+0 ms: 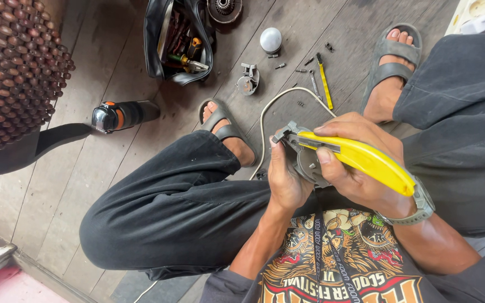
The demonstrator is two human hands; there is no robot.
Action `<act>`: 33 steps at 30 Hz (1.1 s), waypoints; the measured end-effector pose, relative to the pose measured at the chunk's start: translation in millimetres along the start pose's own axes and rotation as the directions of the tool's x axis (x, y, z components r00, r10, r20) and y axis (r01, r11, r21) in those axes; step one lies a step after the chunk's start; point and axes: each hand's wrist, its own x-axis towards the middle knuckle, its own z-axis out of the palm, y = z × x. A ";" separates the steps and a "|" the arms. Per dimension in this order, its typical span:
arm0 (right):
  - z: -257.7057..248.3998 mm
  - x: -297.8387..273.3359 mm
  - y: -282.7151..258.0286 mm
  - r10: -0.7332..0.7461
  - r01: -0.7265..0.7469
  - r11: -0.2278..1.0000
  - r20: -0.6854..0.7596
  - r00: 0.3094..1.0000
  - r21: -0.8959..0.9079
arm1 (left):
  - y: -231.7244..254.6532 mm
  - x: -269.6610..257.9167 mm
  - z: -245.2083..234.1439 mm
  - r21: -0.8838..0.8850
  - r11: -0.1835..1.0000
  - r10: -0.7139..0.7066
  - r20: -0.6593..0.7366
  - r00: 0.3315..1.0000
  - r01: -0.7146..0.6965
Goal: The person scrapes the surface of a carburetor with a utility knife to remove residue while holding the part by hand.
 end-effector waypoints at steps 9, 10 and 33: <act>-7.5 0.7 -13.5 0.148 -0.152 0.972 -0.036 0.988 -0.177 | 8.9 -10.0 -14.4 -0.295 0.770 -0.554 0.130 0.822 0.566; -8.0 0.7 -14.9 0.148 -0.152 0.972 -0.034 0.988 -0.178 | 8.6 -9.7 -15.2 -0.296 0.771 -0.553 0.130 0.823 0.564; -10.5 2.5 -10.8 0.242 -0.254 0.950 -0.083 0.967 -0.181 | 19.3 -3.5 -0.7 -0.184 0.910 -0.366 0.064 0.928 0.371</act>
